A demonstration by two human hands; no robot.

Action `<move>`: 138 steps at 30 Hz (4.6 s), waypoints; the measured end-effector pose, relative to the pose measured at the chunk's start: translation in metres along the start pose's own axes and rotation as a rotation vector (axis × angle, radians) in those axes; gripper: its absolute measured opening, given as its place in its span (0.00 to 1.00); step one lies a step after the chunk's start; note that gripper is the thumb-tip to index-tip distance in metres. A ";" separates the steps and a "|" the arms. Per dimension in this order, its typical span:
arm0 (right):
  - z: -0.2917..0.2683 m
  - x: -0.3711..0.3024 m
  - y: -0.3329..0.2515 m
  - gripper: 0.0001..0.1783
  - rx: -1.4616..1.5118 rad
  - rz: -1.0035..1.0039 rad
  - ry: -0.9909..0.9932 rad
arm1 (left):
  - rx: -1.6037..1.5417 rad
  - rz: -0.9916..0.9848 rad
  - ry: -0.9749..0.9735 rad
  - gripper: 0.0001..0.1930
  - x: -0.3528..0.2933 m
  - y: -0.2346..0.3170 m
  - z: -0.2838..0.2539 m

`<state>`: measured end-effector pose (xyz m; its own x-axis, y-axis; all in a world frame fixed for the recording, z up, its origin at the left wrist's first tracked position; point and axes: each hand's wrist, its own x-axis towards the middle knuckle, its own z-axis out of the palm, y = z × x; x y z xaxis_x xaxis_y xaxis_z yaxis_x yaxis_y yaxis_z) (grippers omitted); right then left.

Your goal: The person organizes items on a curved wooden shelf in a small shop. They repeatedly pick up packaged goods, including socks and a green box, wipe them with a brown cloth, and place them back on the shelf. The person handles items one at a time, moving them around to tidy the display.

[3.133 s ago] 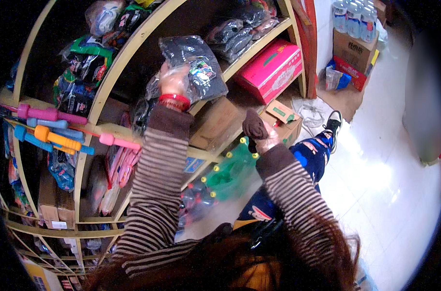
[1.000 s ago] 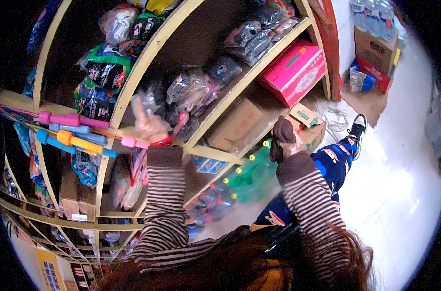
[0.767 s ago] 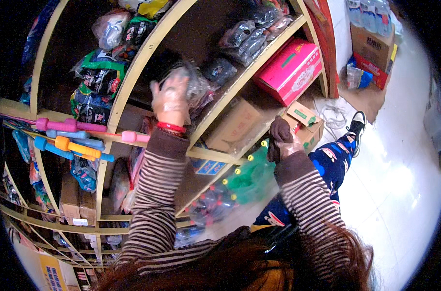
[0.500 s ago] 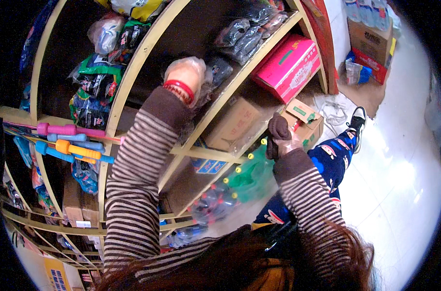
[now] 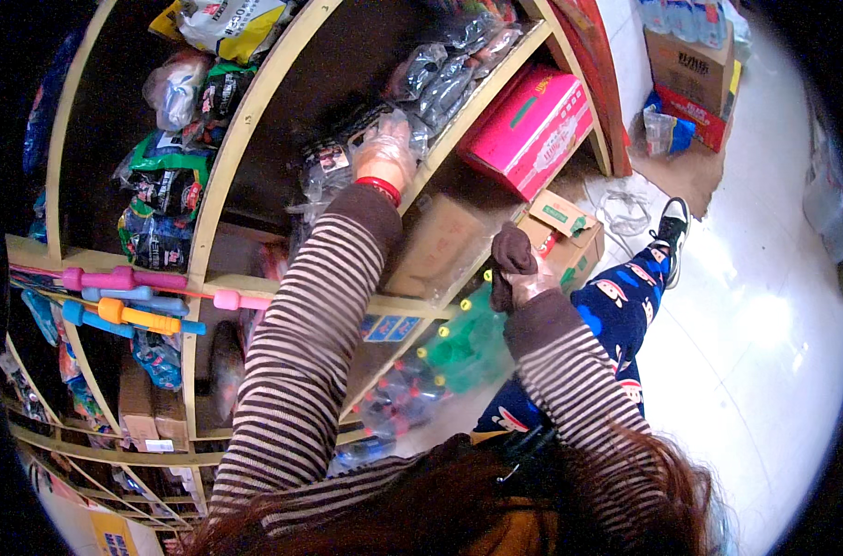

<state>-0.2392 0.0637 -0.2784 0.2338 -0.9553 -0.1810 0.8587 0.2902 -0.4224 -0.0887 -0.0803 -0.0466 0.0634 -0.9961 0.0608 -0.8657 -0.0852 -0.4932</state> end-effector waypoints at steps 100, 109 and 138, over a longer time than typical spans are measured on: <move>0.012 -0.005 -0.018 0.23 -0.258 0.105 0.011 | -0.686 -0.304 0.059 0.32 0.091 0.046 -0.042; 0.016 -0.007 -0.019 0.22 -0.216 0.060 -0.014 | -0.273 -0.231 -0.074 0.25 0.113 0.006 -0.015; 0.031 -0.008 -0.018 0.20 -0.306 0.053 -0.021 | -0.693 -0.416 0.061 0.37 0.125 0.010 0.024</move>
<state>-0.2430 0.0644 -0.2420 0.2868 -0.9384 -0.1926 0.6687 0.3401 -0.6612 -0.0776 -0.2057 -0.0649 0.4378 -0.8813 0.1780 -0.8895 -0.3957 0.2286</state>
